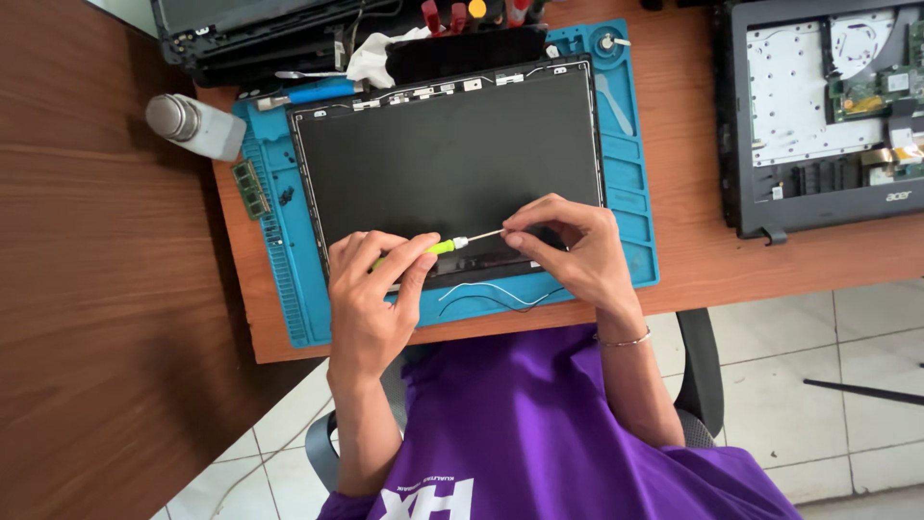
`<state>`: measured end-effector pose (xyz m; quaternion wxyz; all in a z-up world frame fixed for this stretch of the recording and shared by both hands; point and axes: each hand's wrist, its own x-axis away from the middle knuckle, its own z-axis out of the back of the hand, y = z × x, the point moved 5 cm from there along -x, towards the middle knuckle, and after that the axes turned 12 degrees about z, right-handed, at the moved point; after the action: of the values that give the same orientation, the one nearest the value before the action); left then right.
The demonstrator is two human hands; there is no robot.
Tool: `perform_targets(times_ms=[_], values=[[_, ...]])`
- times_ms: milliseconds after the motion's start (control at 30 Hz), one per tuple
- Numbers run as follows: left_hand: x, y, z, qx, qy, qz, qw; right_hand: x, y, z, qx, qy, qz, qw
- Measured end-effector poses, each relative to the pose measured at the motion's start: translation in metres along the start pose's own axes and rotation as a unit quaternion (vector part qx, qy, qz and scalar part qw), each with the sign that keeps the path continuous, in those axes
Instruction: The person uses a screwdriver to fasten screws into the corners of a laptop screen panel. They then attach a black plastic bezel frame around the screen, aligning it and pressing it into place. Finally, they connect a ribbon cable to the screen assembly.
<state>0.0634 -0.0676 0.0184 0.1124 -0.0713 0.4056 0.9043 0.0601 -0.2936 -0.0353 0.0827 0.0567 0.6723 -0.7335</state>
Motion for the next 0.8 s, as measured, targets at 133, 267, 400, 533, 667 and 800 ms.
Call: perform_targets(times_ms=[133, 267, 400, 533, 667, 800], values=[[0.001, 0.003, -0.004, -0.009, -0.001, -0.003, 1.000, 0.001, 0.005, 0.003, -0.012, 0.005, -0.014, 1.000], [0.000, 0.009, -0.008, -0.007, -0.001, -0.009, 1.000, 0.003, 0.004, 0.007, -0.010, 0.005, -0.011, 1.000], [-0.002, 0.013, -0.012, -0.013, -0.002, -0.013, 1.000, 0.005, 0.003, 0.013, -0.012, 0.011, -0.010, 1.000], [-0.002, 0.017, -0.016, -0.011, -0.002, -0.008, 1.000, 0.006, 0.002, 0.019, -0.009, 0.011, -0.009, 1.000], [-0.001, 0.020, -0.021, -0.004, -0.003, -0.001, 1.000, 0.008, 0.002, 0.025, -0.029, 0.014, -0.011, 0.999], [0.001, 0.023, -0.026, 0.009, 0.001, 0.013, 1.000, 0.011, 0.005, 0.029, -0.039, 0.030, -0.012, 0.999]])
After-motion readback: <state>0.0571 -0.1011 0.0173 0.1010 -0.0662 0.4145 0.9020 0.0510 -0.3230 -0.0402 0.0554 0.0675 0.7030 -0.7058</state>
